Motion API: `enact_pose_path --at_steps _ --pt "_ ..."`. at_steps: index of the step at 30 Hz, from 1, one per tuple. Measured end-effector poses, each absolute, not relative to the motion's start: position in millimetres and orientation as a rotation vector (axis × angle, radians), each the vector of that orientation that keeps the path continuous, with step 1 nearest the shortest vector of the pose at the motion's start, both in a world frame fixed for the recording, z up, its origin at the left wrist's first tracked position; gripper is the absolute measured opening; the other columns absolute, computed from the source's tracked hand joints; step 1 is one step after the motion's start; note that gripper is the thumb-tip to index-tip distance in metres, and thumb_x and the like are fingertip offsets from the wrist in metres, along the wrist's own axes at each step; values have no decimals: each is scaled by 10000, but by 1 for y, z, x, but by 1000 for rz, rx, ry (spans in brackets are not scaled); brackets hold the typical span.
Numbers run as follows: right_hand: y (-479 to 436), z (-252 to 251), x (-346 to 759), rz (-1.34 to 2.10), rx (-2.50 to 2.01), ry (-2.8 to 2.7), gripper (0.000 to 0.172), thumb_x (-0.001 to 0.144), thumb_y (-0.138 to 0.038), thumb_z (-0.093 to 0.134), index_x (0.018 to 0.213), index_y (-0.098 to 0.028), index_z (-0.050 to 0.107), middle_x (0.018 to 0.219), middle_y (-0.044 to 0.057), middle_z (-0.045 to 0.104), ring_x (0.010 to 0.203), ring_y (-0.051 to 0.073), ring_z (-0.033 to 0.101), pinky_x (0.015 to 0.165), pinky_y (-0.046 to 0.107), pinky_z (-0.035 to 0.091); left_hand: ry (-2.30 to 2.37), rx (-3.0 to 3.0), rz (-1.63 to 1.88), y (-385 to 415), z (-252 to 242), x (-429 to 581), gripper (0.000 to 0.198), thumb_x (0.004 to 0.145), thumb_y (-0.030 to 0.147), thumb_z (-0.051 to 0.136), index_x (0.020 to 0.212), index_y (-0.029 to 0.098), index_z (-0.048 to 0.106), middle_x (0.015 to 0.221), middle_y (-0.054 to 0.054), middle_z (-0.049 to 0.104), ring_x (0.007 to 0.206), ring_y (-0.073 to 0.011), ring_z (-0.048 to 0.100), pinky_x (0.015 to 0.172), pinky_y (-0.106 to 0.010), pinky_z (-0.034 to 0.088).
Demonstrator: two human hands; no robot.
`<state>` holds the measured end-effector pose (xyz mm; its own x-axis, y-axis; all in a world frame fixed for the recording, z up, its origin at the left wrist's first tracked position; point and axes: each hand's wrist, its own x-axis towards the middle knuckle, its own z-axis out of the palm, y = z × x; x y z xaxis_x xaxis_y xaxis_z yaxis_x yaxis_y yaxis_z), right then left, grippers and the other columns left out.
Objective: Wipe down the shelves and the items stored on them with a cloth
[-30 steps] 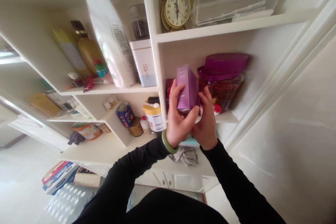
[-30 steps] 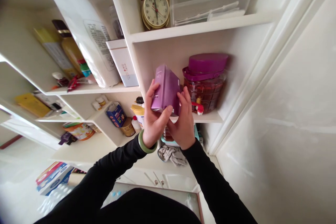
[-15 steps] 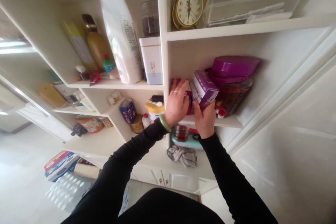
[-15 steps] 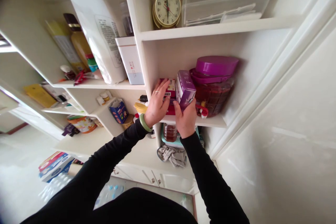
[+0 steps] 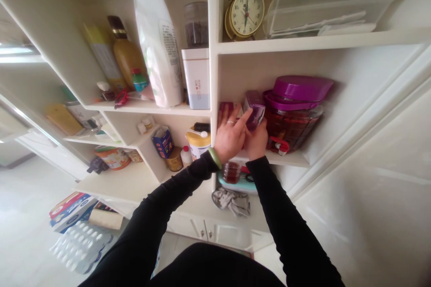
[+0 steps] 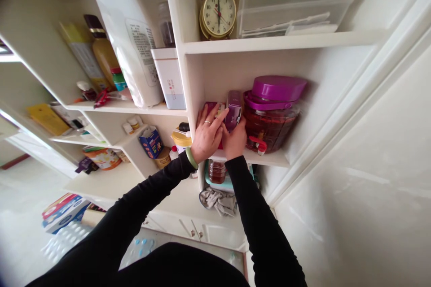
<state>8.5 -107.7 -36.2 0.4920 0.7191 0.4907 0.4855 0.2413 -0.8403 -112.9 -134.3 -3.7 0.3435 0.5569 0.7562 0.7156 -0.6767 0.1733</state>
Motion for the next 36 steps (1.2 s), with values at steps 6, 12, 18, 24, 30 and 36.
enact_pose_path --at_steps 6,12,18,24,30,36 --pt "-109 -48 12 50 -1078 -1206 658 960 -500 627 1529 -191 511 1448 186 699 1320 318 702 1147 533 557 -1176 -2424 -1252 -129 -6 -114 700 1006 134 392 1702 135 317 1748 -153 439 1736 -324 173 1415 -629 207" --pt "-119 -39 20 -125 -955 -1238 607 983 -457 689 1524 -209 568 1509 164 672 1403 302 660 1213 530 526 -1246 -2375 -1081 -133 -9 -112 585 1001 115 433 1576 46 512 1640 -183 570 1677 -384 325 1418 -621 217" --pt "-138 -25 20 -118 -861 -1211 610 1025 -443 651 1583 -239 512 1523 159 649 1388 298 666 1196 528 545 -1255 -2312 -896 -131 3 -110 518 1031 177 514 1539 111 593 1576 -192 622 1594 -413 452 1371 -629 303" --pt "-150 -22 35 -215 -832 -1242 620 997 -411 705 1572 -263 526 1533 137 635 1417 304 644 1190 546 552 -1265 -2322 -684 -132 14 -112 583 1018 100 445 1593 93 541 1628 -203 577 1553 -380 504 1343 -580 343" --pt "-146 -13 41 -314 -867 -1420 580 971 -312 684 1531 -250 545 1476 135 659 1400 310 629 1233 567 506 -1233 -2341 -650 -137 22 -110 516 1052 112 413 1532 57 595 1555 -206 640 1486 -354 573 1312 -511 414" --pt "-126 -3 30 -215 -964 -1570 600 909 -161 543 1502 -245 563 1518 139 598 1457 283 579 1300 564 443 -1201 -2327 -797 -161 1 -120 538 1049 184 485 1555 17 552 1626 -254 560 1618 -413 428 1364 -631 331"
